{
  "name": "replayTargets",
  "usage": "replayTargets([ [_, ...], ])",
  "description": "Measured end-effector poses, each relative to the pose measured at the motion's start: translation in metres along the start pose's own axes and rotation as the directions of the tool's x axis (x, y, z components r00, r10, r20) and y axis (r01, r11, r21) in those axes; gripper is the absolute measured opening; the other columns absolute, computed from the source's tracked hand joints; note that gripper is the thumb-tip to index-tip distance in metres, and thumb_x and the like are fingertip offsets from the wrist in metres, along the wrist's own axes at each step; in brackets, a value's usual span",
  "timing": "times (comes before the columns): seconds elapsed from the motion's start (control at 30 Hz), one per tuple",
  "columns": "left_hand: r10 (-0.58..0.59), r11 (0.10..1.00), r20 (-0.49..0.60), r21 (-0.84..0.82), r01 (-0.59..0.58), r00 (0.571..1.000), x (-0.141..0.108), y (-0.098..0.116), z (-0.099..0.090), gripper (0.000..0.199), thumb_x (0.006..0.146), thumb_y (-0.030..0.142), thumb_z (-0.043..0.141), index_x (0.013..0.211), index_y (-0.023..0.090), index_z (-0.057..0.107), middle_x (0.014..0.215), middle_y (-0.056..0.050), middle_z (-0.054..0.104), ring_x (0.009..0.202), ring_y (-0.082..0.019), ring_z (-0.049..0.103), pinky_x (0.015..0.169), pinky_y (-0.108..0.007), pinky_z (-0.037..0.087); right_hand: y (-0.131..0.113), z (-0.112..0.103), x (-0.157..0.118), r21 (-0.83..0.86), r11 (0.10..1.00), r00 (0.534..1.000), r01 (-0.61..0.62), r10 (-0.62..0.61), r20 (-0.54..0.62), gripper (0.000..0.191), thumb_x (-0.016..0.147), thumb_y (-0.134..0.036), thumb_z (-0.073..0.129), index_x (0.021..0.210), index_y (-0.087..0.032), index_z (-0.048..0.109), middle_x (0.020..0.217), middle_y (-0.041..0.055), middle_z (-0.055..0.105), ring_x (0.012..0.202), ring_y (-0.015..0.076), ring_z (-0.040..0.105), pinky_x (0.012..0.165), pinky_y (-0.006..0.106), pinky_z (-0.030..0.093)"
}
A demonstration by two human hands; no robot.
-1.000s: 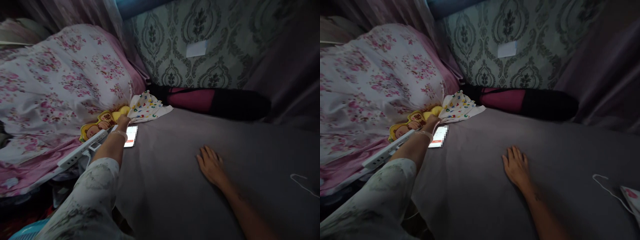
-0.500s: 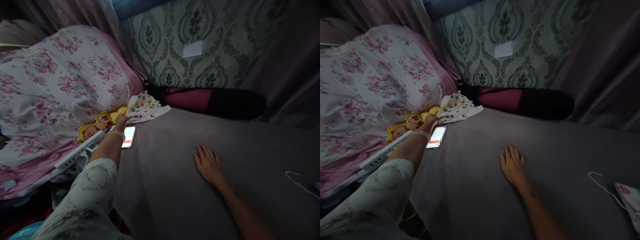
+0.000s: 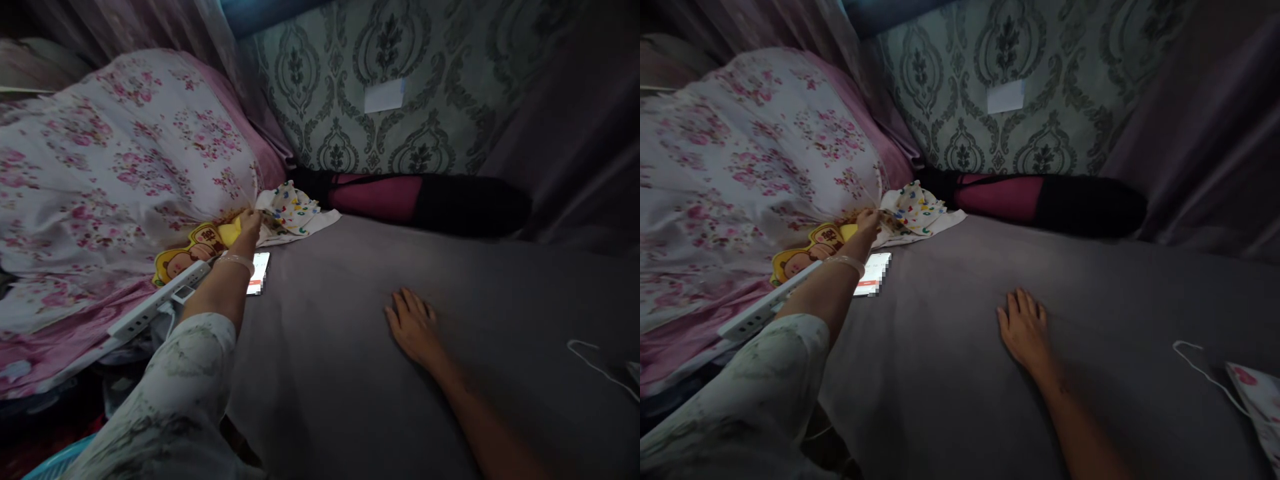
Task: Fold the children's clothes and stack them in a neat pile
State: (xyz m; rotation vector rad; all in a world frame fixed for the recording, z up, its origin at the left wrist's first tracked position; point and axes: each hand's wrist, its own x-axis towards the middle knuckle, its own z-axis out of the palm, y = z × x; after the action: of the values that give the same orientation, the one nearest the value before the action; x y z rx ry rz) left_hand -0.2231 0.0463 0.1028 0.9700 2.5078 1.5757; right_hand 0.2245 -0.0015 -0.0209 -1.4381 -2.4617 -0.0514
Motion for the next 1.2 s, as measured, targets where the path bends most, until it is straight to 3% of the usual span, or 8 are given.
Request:
replayTargets([
  [0.2,0.078,0.936,0.054,-0.348,-0.054,0.996,-0.01,0.036,0.041,0.013,0.086,0.024,0.044,0.083,0.017,0.055,0.072,0.002,0.053,0.067,-0.011,0.049,0.063,-0.022,0.043,-0.001,-0.002,0.0,-0.001,1.0,1.0,-0.002,0.002,0.003,0.058,0.098,-0.043,0.022,0.135,-0.01,0.053,0.146,0.0183,0.045,0.136,0.0311,0.039,0.11,0.051,0.029],
  [0.43,0.327,0.826,0.214,-0.539,-0.168,0.92,-0.066,0.103,0.062,0.015,0.091,0.03,0.048,0.088,0.019,0.056,0.075,0.003,0.054,0.07,-0.011,0.053,0.067,-0.021,0.044,-0.001,-0.005,-0.003,0.051,0.999,1.0,0.009,-0.009,-0.008,0.057,0.098,-0.043,0.025,0.134,-0.01,0.053,0.145,0.0189,0.046,0.136,0.0315,0.039,0.111,0.051,0.028],
  [0.53,0.438,0.772,0.362,-0.62,-0.138,0.823,-0.098,0.133,0.058,0.015,0.091,0.031,0.049,0.087,0.018,0.055,0.073,0.003,0.054,0.066,-0.01,0.053,0.066,-0.021,0.044,0.004,-0.007,-0.001,0.189,0.982,0.999,0.012,-0.005,-0.039,0.052,0.097,-0.041,0.029,0.133,-0.012,0.053,0.142,0.0169,0.05,0.133,0.0302,0.043,0.11,0.05,0.031],
  [0.63,0.51,0.747,0.474,-0.657,-0.097,0.717,-0.127,0.16,0.047,0.018,0.087,0.035,0.057,0.085,0.017,0.056,0.071,0.003,0.054,0.062,-0.008,0.052,0.062,-0.02,0.043,0.009,-0.016,0.007,0.4,0.916,0.978,-0.018,0.099,-0.182,0.049,0.096,-0.039,0.032,0.131,-0.014,0.053,0.136,0.0168,0.055,0.128,0.0275,0.049,0.107,0.047,0.038],
  [0.83,0.691,0.696,0.615,-0.708,-0.12,0.381,-0.178,0.205,0.012,0.032,0.078,0.046,0.07,0.085,0.016,0.06,0.065,0.004,0.056,0.052,-0.007,0.05,0.051,-0.019,0.039,0.004,-0.056,0.019,0.659,0.748,0.864,0.076,0.28,-0.418,0.051,0.09,-0.045,0.047,0.133,-0.017,0.049,0.133,0.0172,0.055,0.126,0.028,0.05,0.104,0.047,0.042],
  [0.93,0.763,0.645,0.591,-0.724,-0.244,0.263,-0.195,0.224,-0.007,0.034,0.079,0.048,0.069,0.086,0.015,0.062,0.069,0.001,0.06,0.059,-0.009,0.055,0.056,-0.02,0.042,0.004,-0.075,0.022,0.715,0.687,0.851,0.132,0.291,-0.437,0.041,0.086,-0.045,0.055,0.118,-0.02,0.06,0.122,0.0142,0.062,0.116,0.0263,0.057,0.098,0.043,0.046],
  [1.03,0.788,0.615,0.565,-0.7,-0.363,0.245,-0.195,0.234,-0.022,0.034,0.079,0.046,0.068,0.091,0.015,0.065,0.073,0.0,0.062,0.066,-0.011,0.059,0.061,-0.021,0.044,0.018,-0.096,0.023,0.743,0.64,0.845,0.194,0.275,-0.458,0.026,0.086,-0.043,0.055,0.09,-0.021,0.068,0.103,0.0099,0.067,0.099,0.0229,0.063,0.088,0.037,0.05],
  [1.2,0.759,0.65,0.582,-0.651,-0.392,0.292,-0.177,0.222,-0.026,0.033,0.071,0.032,0.07,0.099,0.015,0.066,0.08,0.001,0.064,0.071,-0.013,0.059,0.065,-0.022,0.045,0.048,-0.162,0.004,0.803,0.587,0.902,0.1,0.288,-0.322,0.031,0.084,-0.048,0.059,0.09,-0.02,0.071,0.081,0.0031,0.071,0.073,0.0184,0.065,0.064,0.029,0.052],
])
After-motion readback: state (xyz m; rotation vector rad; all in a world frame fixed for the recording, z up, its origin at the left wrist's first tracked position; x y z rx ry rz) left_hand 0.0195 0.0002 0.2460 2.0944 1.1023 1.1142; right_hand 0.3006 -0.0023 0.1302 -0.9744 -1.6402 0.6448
